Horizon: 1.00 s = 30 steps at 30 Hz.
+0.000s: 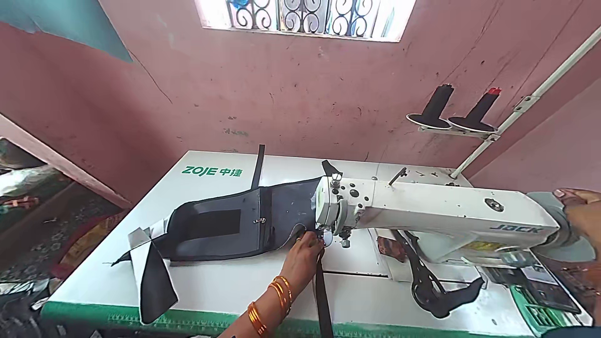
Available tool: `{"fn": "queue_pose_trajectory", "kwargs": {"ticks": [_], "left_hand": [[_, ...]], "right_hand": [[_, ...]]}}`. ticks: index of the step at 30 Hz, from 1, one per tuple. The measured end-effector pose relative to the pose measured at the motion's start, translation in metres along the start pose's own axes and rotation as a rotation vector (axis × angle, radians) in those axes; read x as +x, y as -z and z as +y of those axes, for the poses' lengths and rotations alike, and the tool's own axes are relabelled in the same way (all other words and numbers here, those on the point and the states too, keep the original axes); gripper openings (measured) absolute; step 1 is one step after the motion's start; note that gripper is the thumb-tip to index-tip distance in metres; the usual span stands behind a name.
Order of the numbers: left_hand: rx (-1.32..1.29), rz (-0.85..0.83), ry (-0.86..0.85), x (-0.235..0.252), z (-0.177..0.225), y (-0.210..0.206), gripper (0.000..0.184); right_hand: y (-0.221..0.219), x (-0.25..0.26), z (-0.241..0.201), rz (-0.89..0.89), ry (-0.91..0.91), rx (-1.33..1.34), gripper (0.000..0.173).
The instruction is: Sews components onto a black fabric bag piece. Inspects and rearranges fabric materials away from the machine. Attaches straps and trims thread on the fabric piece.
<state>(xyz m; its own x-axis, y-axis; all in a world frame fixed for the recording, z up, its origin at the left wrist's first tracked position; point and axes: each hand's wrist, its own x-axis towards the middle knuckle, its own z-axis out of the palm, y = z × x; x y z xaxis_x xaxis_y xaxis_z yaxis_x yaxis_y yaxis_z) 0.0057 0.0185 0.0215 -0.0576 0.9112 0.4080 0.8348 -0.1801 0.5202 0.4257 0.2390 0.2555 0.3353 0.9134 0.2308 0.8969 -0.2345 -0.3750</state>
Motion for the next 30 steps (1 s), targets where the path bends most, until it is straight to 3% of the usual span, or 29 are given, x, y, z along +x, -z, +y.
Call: {"fn": "queue_pose_trajectory", "kwargs": {"ticks": [2,4,7,11,14,17,19,21,23,25,27,30], "left_hand": [[0.003,0.000,-0.001,-0.001,0.000,0.000,0.022],[0.010,-0.009,0.009,-0.001,0.000,0.000,0.023],[0.016,-0.022,0.026,-0.001,0.000,0.000,0.024],[0.017,-0.047,0.053,-0.001,0.002,0.000,0.026],[-0.009,-0.083,0.056,-0.001,0.002,0.001,0.026],[-0.126,-0.026,0.006,-0.004,0.001,0.014,0.025],[-0.118,0.271,-0.092,-0.001,-0.010,0.030,0.021],[-0.021,0.402,0.035,0.006,-0.040,0.062,0.020],[0.056,0.190,0.344,-0.003,-0.090,0.093,0.037],[0.168,0.078,0.511,-0.031,-0.132,0.111,0.047],[0.256,0.115,0.607,-0.066,-0.149,0.140,0.042],[0.298,0.140,0.775,-0.101,-0.152,0.169,0.040]], "right_hand": [[-0.002,0.001,-0.003,-0.009,-0.046,-0.021,0.042],[-0.011,0.015,0.020,0.037,0.084,0.006,0.044],[-0.016,0.007,0.032,0.139,0.118,0.078,0.049],[-0.061,-0.072,0.066,0.415,0.148,0.387,0.049],[-0.118,-0.094,0.141,0.463,0.284,0.310,0.042],[-0.105,-0.135,0.115,0.521,0.403,0.423,0.035],[-0.095,-0.184,0.066,0.401,0.539,0.534,0.030],[-0.122,-0.238,0.009,0.145,0.642,0.670,0.024],[-0.160,-0.292,-0.047,-0.204,0.701,0.632,0.028],[-0.184,-0.324,-0.088,-0.506,0.693,0.511,0.043],[-0.191,-0.335,-0.105,-0.629,0.612,0.632,0.024],[-0.157,-0.313,-0.078,-0.921,0.196,1.093,0.009]]}}
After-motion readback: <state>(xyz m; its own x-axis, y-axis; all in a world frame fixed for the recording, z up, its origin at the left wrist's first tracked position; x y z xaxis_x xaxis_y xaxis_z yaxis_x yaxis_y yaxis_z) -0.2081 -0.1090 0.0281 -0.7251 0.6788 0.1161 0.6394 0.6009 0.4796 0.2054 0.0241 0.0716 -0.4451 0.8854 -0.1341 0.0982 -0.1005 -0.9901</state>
